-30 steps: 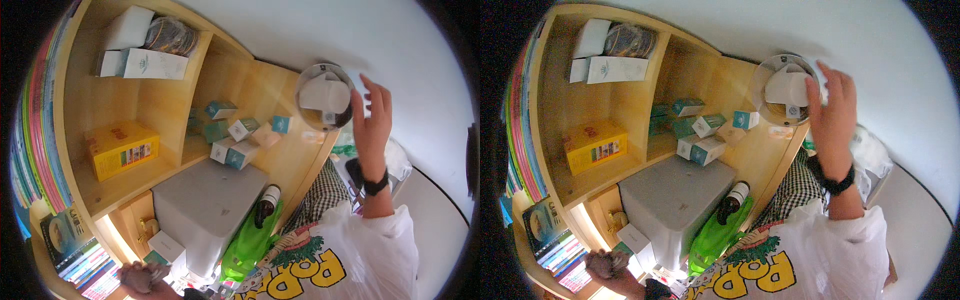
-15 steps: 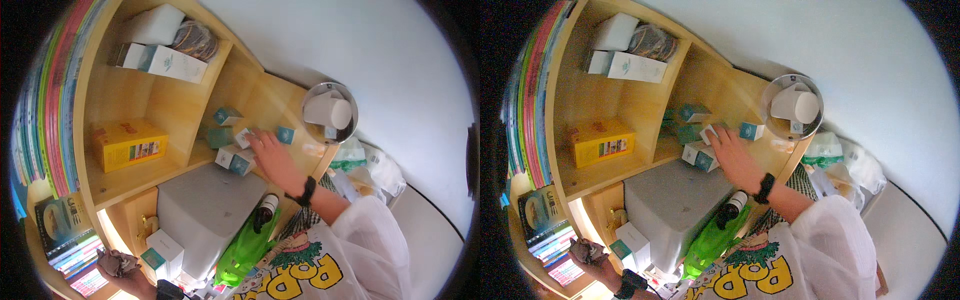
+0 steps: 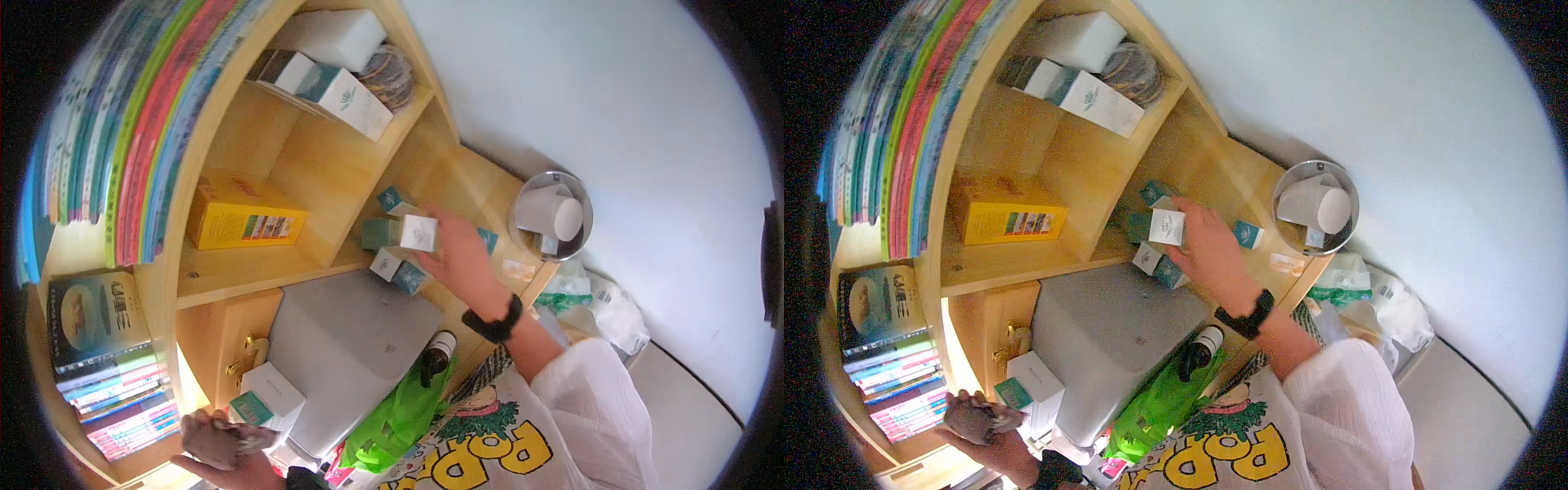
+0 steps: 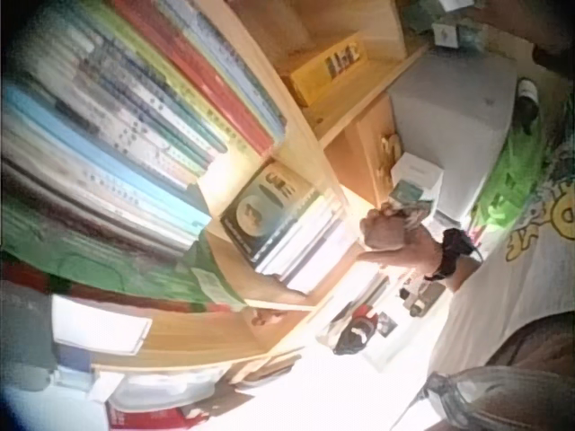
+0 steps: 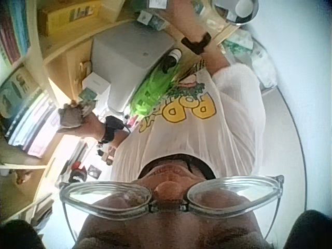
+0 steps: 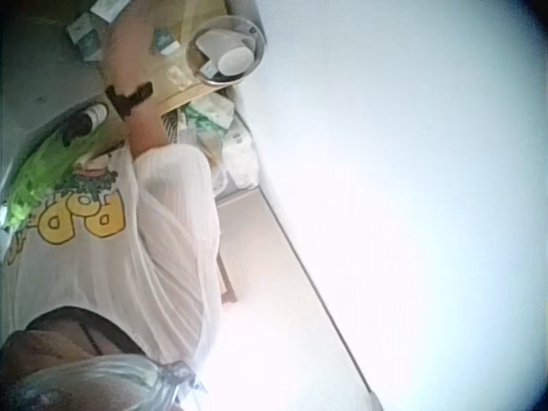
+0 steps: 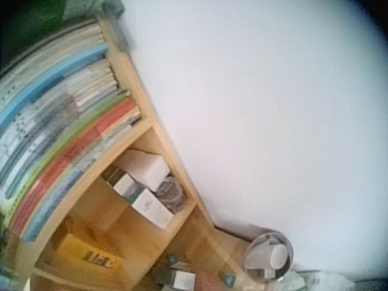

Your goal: The person wipes several small boxes with a cloth before placing them onto a bookshelf.

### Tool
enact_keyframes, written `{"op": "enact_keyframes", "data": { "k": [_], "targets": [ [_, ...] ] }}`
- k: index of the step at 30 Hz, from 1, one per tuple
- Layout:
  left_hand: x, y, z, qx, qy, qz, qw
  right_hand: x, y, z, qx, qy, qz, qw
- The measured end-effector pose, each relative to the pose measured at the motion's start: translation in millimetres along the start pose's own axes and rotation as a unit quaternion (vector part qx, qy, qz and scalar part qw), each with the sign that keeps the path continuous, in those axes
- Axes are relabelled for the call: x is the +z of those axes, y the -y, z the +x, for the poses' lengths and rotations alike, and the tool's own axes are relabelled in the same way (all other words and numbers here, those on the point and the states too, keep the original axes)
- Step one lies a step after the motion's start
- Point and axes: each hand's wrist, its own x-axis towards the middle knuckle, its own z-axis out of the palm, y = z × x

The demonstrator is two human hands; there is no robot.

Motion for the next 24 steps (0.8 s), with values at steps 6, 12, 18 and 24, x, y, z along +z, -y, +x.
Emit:
{"op": "enact_keyframes", "data": {
  "k": [6, 12, 18, 24],
  "targets": [
    [0.8, 26.2, -32.8, -0.128, 0.315, 0.039, 0.939, -79.5, 101.2, -11.0, -0.013, -0.024, 0.157, 0.987],
    [80.4, 5.1, -56.3, -0.197, 0.363, 0.055, 0.909, -124.8, 179.3, -17.2, -0.068, 0.129, 0.223, 0.964],
    [43.3, 17.8, -46.0, -0.214, 0.430, 0.024, 0.877, -96.3, 212.2, -37.8, -0.114, 0.183, 0.269, 0.939],
    [26.2, 14.7, -60.0, -0.360, 0.166, -0.232, 0.888, -69.8, 234.6, -107.6, -0.333, 0.100, 0.095, 0.933]
  ]
}}
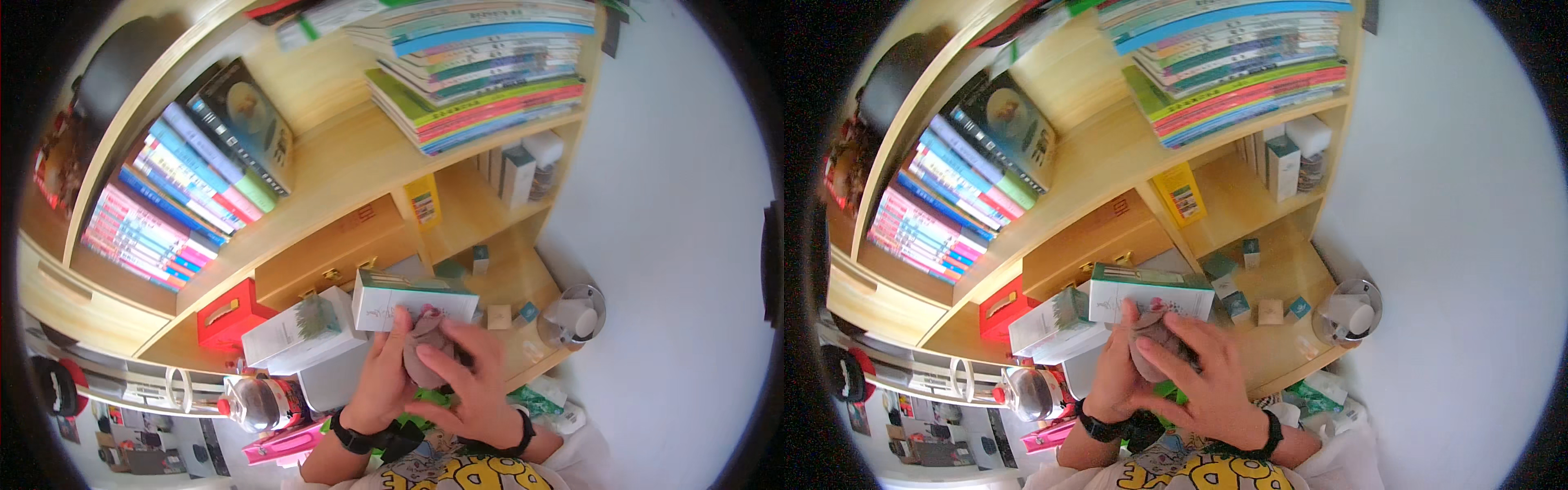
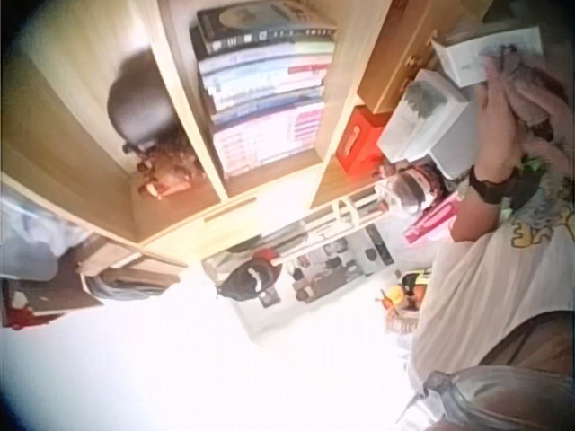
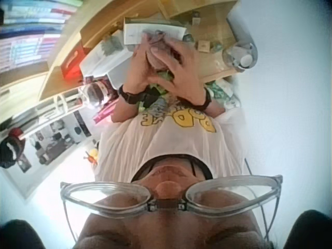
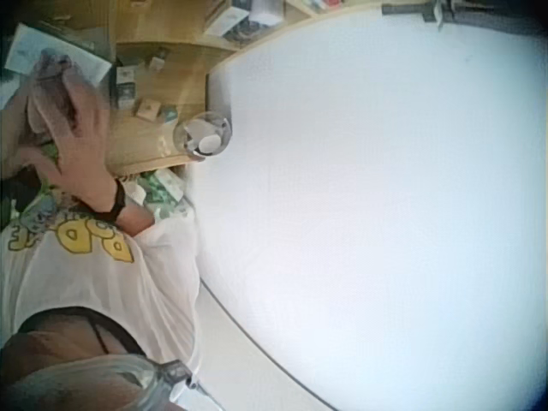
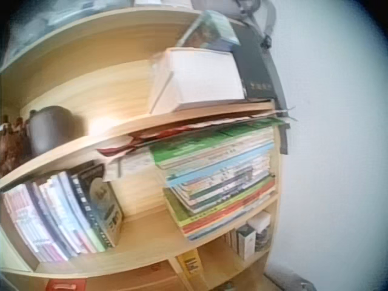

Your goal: The person wipes several small boxes with a cloth before placing them onto a bookshelf.

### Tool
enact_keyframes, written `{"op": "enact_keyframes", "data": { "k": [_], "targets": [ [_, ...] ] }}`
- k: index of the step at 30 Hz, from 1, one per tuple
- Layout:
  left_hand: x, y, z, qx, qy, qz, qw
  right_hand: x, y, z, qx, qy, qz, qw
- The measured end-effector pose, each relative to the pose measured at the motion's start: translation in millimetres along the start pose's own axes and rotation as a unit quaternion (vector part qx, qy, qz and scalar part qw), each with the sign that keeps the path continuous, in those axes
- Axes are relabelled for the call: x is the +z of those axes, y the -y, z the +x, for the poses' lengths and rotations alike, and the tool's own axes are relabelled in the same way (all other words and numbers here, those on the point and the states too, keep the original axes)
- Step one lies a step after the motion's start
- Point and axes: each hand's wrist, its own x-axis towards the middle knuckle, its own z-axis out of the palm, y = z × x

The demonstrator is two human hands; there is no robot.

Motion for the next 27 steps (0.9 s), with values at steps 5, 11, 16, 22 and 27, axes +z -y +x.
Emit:
{"op": "enact_keyframes", "data": {
  "k": [5, 11, 16, 22, 27],
  "targets": [
    [-9.6, -4.9, -11.4, 0.074, -0.005, 0.000, 0.997, 16.9, -13.2, -29.1, 0.000, 0.003, 0.077, 0.997],
    [-19.2, -20.4, -16.7, 0.262, -0.024, 0.204, 0.943, -3.1, -1.7, -27.7, 0.041, -0.215, 0.224, 0.950],
    [-13.2, -6.3, -30.0, 0.197, 0.036, 0.193, 0.960, 16.3, 28.6, 35.2, -0.087, -0.041, -0.077, 0.992],
    [-5.0, -11.7, -37.5, 0.121, 0.038, -0.052, 0.991, 31.5, 23.4, 24.9, -0.090, 0.036, -0.022, 0.995],
    [-16.7, -10.7, -38.2, 0.057, 0.043, -0.100, 0.992, 22.0, 18.9, 2.5, -0.092, 0.067, 0.005, 0.993]
  ]
}}
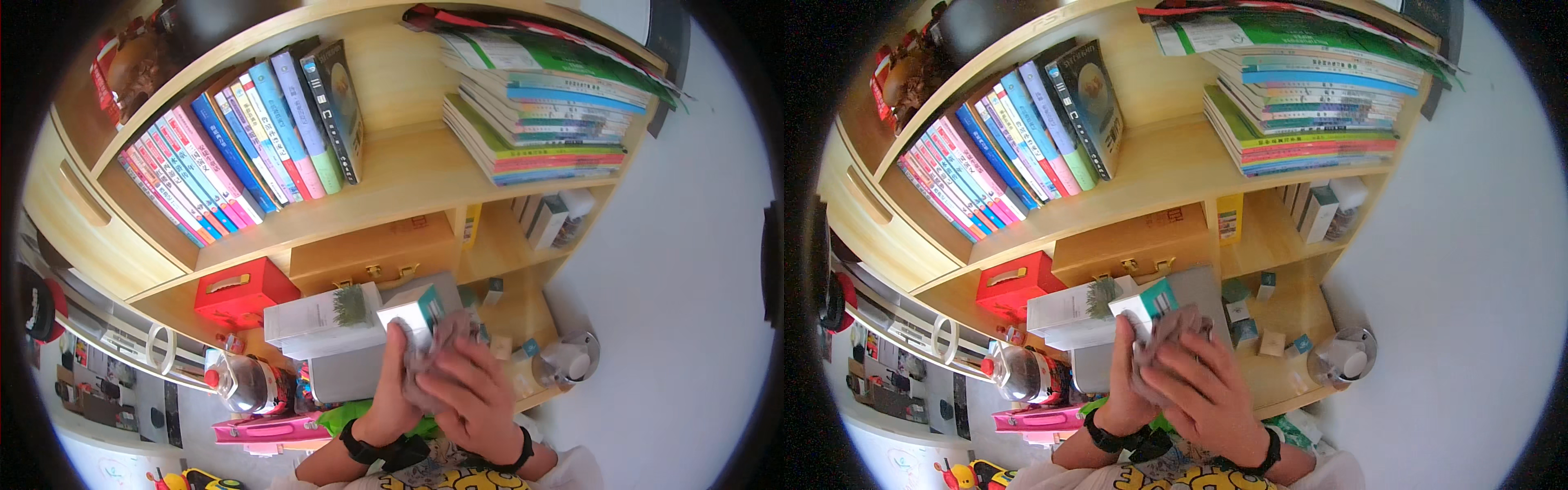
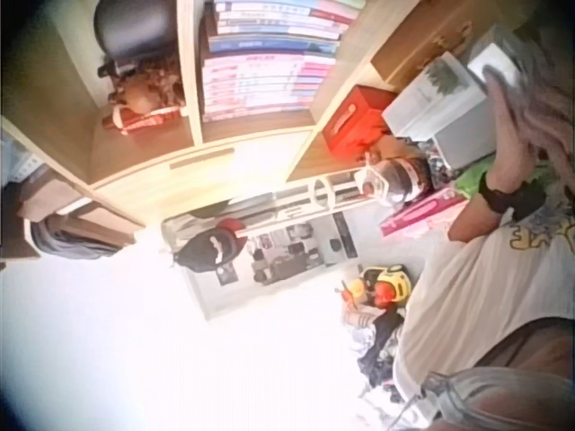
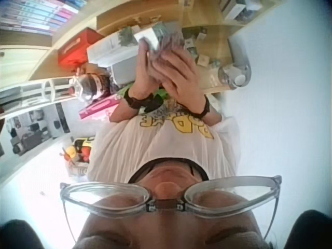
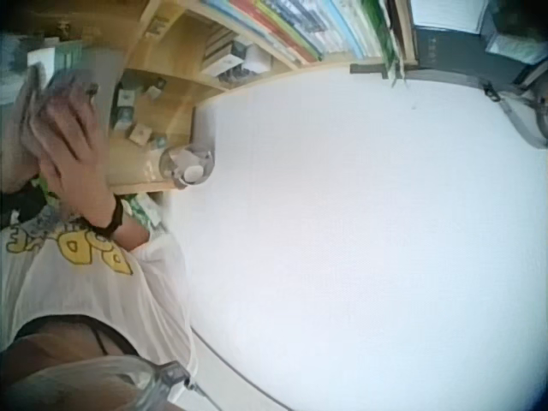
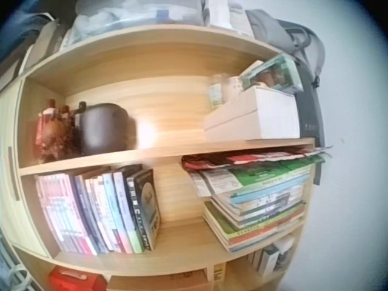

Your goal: The person wipes several small boxes with a cloth before placing them onto a bookshelf.

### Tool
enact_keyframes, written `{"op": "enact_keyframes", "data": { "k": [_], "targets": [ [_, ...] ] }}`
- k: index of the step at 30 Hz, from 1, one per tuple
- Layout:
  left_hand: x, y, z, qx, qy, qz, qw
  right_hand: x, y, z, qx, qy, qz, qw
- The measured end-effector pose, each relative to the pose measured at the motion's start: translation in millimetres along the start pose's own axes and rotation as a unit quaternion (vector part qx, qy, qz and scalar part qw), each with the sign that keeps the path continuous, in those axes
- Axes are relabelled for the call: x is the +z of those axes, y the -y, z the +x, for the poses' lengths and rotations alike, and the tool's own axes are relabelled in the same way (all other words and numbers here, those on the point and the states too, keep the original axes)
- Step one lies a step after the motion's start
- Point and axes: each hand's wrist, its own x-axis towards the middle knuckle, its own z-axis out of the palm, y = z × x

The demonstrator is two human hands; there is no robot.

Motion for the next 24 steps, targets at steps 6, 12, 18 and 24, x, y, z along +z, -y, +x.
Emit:
{"op": "enact_keyframes", "data": {
  "k": [6, 12, 18, 24],
  "targets": [
    [-14.2, -17.1, 14.1, 0.056, -0.039, -0.021, 0.997, -32.9, -28.2, -30.2, -0.025, 0.045, 0.195, 0.979],
    [-8.0, 13.1, 8.8, 0.010, -0.027, 0.137, 0.990, -15.5, 8.6, 36.2, 0.076, -0.097, 0.120, 0.985],
    [-9.6, -10.4, 5.1, 0.051, -0.027, 0.064, 0.996, -7.5, 2.6, -0.4, -0.008, 0.001, 0.100, 0.995],
    [-31.2, -29.3, 7.8, 0.009, 0.143, 0.027, 0.989, -34.4, -33.5, -39.2, 0.009, 0.070, 0.318, 0.945]
  ]
}}
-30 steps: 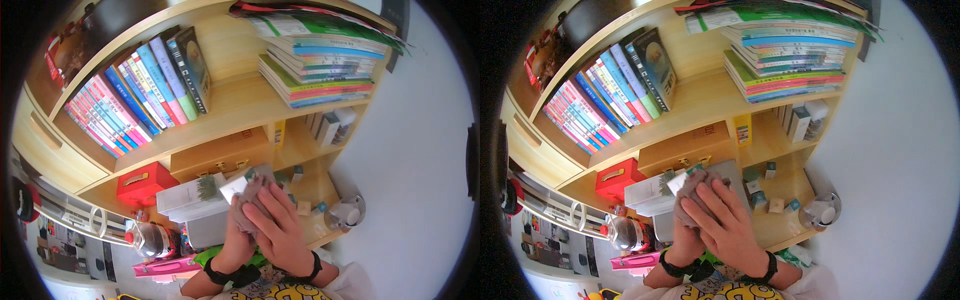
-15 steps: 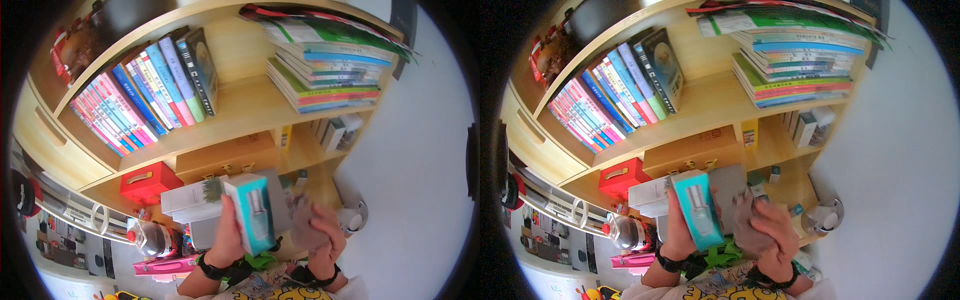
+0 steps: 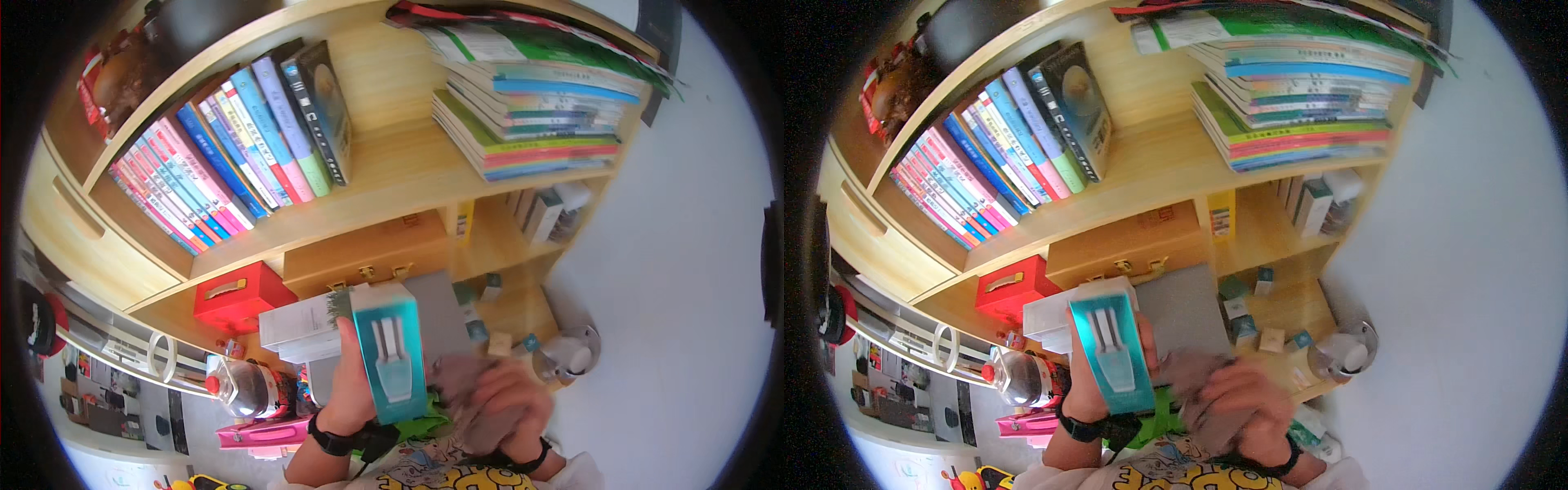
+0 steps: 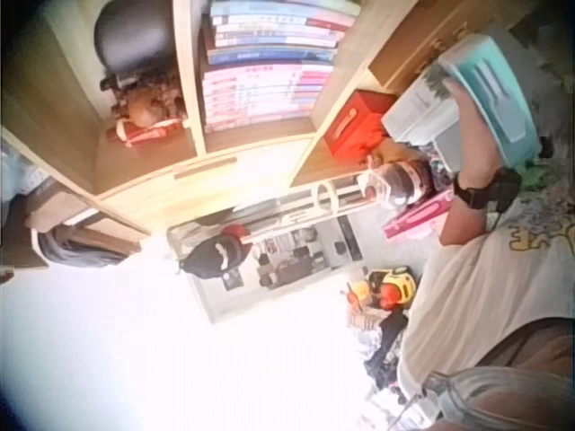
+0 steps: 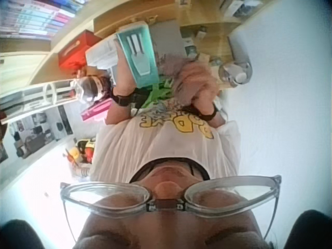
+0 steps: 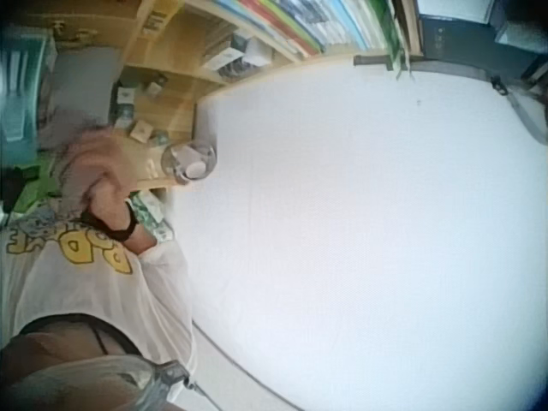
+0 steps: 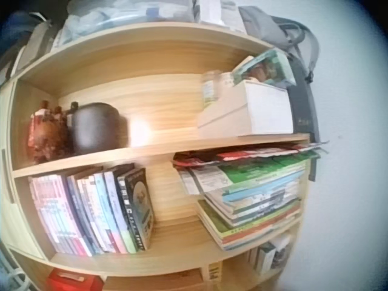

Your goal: The person wipes several small boxes with a cloth before placing them onto a bookshelf.

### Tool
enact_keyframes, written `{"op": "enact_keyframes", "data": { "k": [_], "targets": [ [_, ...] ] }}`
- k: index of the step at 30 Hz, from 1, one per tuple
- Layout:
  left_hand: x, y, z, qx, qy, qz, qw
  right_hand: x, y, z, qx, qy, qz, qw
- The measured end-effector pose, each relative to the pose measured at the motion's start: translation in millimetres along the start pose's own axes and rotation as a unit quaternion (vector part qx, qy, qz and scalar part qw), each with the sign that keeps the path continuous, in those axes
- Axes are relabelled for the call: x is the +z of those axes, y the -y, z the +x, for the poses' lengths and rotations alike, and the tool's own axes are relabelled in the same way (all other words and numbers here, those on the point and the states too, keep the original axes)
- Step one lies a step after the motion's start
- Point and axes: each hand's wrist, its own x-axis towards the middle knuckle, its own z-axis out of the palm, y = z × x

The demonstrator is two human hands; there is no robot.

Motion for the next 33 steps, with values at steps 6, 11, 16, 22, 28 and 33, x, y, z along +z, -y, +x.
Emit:
{"op": "enact_keyframes", "data": {
  "k": [6, 11, 16, 22, 28, 33],
  "targets": [
    [-1.9, 32.6, -31.9, -0.103, -0.027, 0.373, 0.922, 8.2, 23.4, 62.1, 0.061, -0.042, -0.013, 0.997],
    [-12.0, 70.1, -43.9, -0.079, -0.115, 0.224, 0.965, 26.4, 13.6, 42.8, 0.071, -0.151, -0.044, 0.985],
    [-2.5, 79.6, -41.6, 0.043, -0.172, 0.278, 0.944, 28.2, 0.1, 37.2, 0.008, -0.278, -0.118, 0.953],
    [-9.7, 66.4, -23.5, 0.059, -0.136, 0.408, 0.901, 22.2, -10.8, 20.7, 0.110, -0.353, 0.074, 0.926],
    [-27.4, 87.4, -11.2, 0.159, -0.194, 0.348, 0.903, 41.9, -15.9, 12.3, 0.169, -0.237, 0.187, 0.938],
    [10.1, 81.4, -4.5, 0.151, -0.191, 0.208, 0.947, 25.4, -14.0, 18.4, 0.178, -0.241, -0.038, 0.953]
  ]
}}
